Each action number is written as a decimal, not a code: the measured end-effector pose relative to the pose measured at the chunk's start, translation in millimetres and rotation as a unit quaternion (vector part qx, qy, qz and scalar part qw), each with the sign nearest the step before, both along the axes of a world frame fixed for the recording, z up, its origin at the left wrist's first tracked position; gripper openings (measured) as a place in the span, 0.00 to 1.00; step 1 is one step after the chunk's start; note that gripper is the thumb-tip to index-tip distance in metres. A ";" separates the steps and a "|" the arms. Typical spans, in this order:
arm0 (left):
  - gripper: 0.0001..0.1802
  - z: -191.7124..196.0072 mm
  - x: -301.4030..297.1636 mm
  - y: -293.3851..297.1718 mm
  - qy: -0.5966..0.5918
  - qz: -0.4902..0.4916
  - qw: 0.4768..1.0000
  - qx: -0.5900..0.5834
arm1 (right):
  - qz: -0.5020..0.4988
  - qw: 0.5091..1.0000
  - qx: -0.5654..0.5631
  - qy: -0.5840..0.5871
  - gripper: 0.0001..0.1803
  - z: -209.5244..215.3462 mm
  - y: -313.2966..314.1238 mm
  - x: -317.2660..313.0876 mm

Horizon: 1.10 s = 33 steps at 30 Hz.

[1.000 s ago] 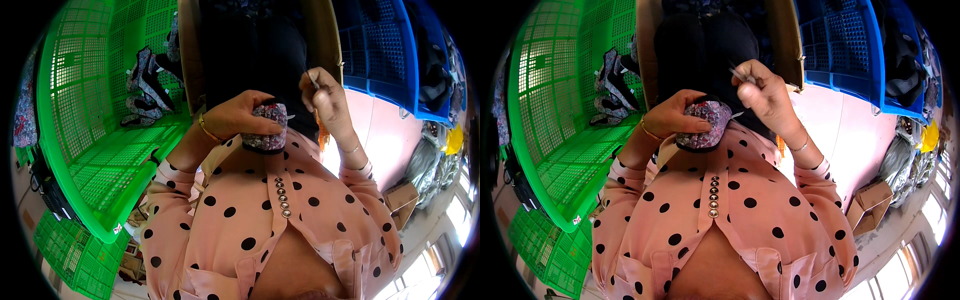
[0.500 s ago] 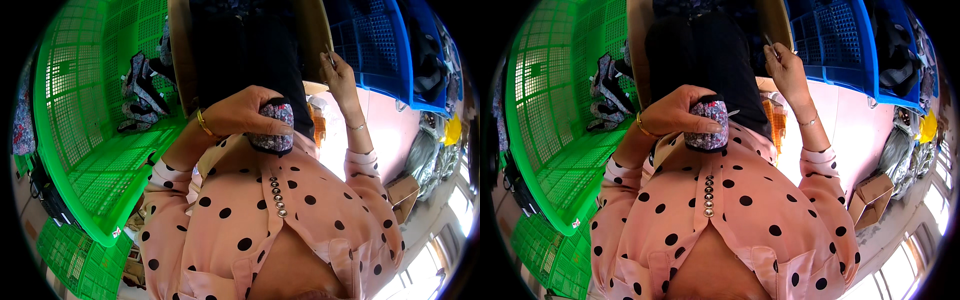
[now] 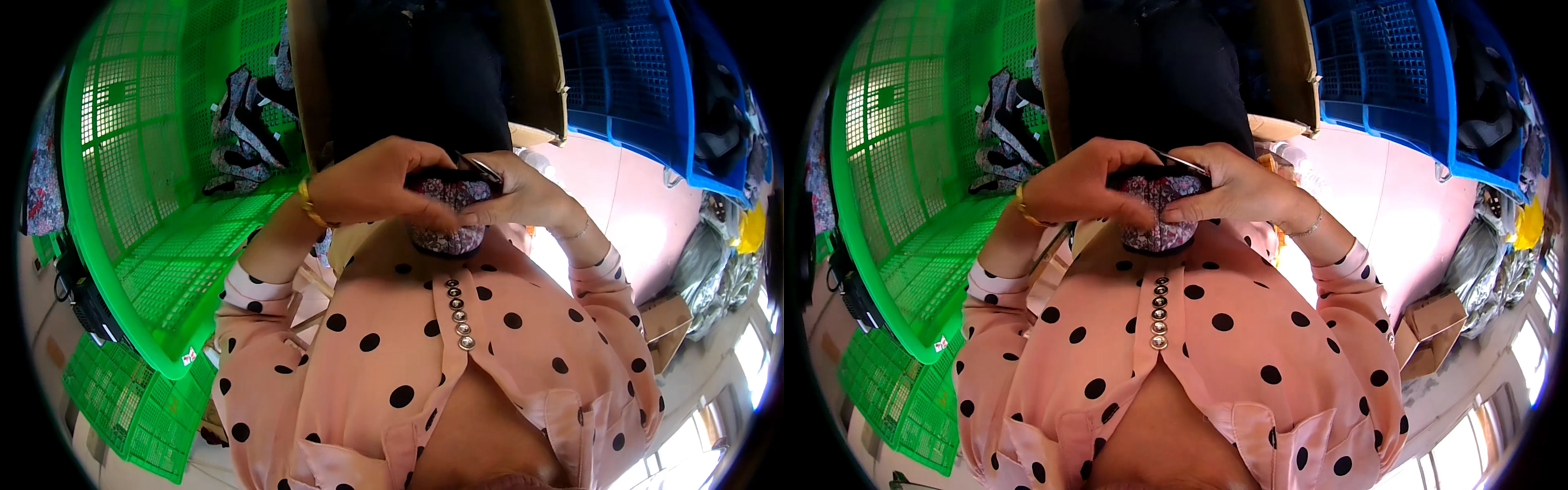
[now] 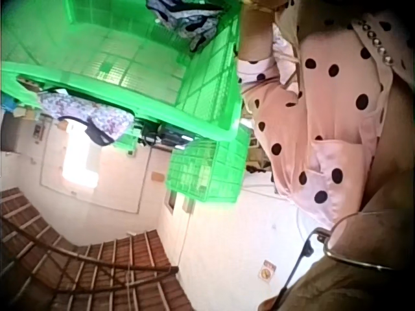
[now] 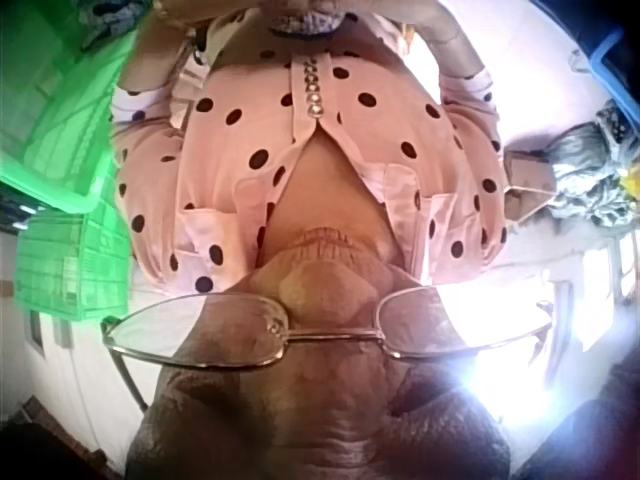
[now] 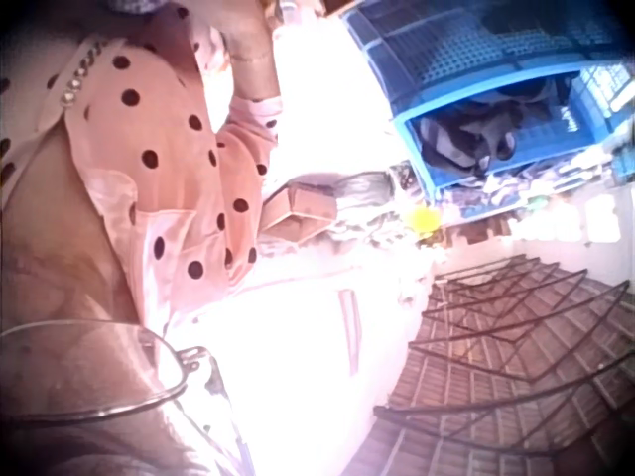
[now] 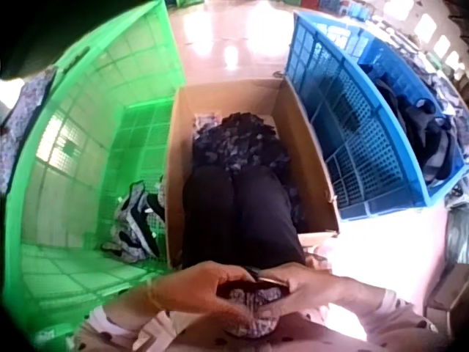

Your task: The person sits on the floor and uses scissors to cut tags and loose threads from the edges of black clothing items. They handle the garments one by one, trimming the fabric and then placing the finished items into a green plastic crate.

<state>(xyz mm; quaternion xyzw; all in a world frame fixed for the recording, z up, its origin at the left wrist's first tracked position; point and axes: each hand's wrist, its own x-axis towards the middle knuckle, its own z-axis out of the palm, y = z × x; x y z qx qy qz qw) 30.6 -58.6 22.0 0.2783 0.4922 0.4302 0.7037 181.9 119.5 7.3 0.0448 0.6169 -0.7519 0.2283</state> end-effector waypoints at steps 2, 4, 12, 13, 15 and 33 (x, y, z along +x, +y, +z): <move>0.34 2.5 -0.5 -6.8 0.132 -0.036 0.988 0.066 | -0.007 1.000 0.020 0.015 0.18 -0.6 -3.0 0.1; 0.37 6.2 5.6 -7.4 0.200 -0.063 0.973 0.092 | -0.031 0.998 0.032 0.049 0.18 -4.3 -11.8 1.6; 0.26 9.1 19.0 -6.9 -0.057 -0.027 0.997 -0.049 | 0.111 0.990 0.081 0.036 0.35 11.6 10.9 -7.9; 0.25 9.0 20.5 -7.0 -0.080 -0.007 0.996 -0.045 | 0.109 0.989 0.088 0.045 0.34 11.2 9.4 -7.6; 0.23 7.0 17.8 -6.9 -0.068 0.014 0.997 -0.032 | 0.103 0.987 0.106 0.061 0.32 10.4 7.1 -6.3; 0.17 -47.8 -15.2 34.9 0.618 0.201 0.736 0.190 | -0.035 0.849 0.494 0.186 0.17 6.3 24.7 -18.7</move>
